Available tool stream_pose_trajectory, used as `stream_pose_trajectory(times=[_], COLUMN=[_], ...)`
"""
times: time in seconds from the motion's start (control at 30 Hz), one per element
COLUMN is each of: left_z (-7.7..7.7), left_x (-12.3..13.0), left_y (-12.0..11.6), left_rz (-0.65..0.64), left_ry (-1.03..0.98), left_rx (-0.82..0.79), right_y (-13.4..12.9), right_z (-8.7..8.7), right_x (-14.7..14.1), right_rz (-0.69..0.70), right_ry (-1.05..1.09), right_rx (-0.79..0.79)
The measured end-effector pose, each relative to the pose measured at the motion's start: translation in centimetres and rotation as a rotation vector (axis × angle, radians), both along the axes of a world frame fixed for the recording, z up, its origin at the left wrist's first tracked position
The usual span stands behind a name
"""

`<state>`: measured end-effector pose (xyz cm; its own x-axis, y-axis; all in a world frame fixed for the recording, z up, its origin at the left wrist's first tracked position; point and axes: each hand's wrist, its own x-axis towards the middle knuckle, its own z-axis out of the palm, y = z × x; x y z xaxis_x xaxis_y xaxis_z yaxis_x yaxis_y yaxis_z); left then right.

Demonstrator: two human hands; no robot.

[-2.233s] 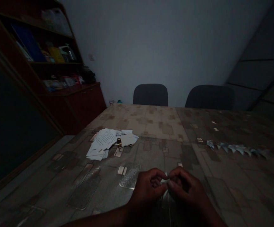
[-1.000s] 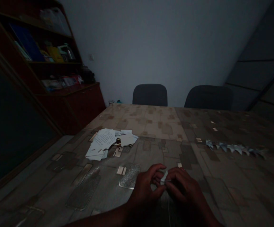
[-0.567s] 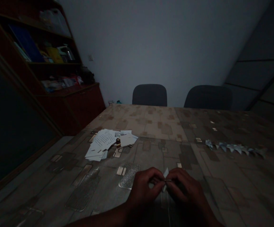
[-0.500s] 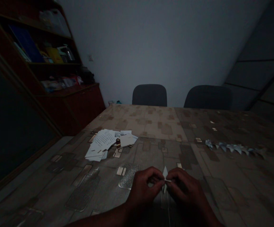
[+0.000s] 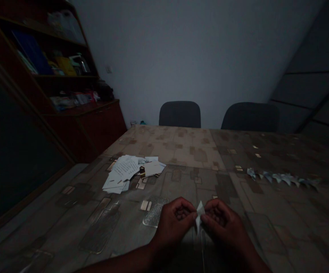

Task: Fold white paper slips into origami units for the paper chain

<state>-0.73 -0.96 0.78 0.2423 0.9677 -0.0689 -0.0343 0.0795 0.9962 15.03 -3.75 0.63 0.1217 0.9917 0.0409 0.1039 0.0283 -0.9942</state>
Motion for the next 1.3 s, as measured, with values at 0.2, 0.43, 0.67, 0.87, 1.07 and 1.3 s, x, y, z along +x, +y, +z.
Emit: stream_pose_trajectory(times=[0.2,0.43,0.67,0.87,1.07,1.3], left_z=[0.1,0.3,0.1,0.3,0.5,0.4], left_x=[0.1,-0.1,0.0,-0.2,0.1,-0.1], left_y=[0.1,0.3,0.4,0.7,0.5,0.2], left_rz=[0.021,-0.046,-0.111,-0.072,-0.060,-0.094], left_ry=[-0.044,-0.052,-0.077,-0.098,-0.077,0.066], left_rx=[0.019,-0.049,-0.111,-0.142,-0.148,-0.045], right_y=[0.0,0.2,0.5,0.4,0.1,-0.1], right_z=[0.1,-0.7,-1.1,-0.5,-1.1,-1.3], right_x=[-0.6,-0.1,0.8,0.5,-0.3,-0.4], right_rz=[-0.042,-0.027,0.082,0.054,0.001,0.002], right_ry=[0.102,0.174,0.179,0.179,0.164,0.073], right_rx=[-0.018,-0.061,-0.110,-0.176,-0.129,-0.089])
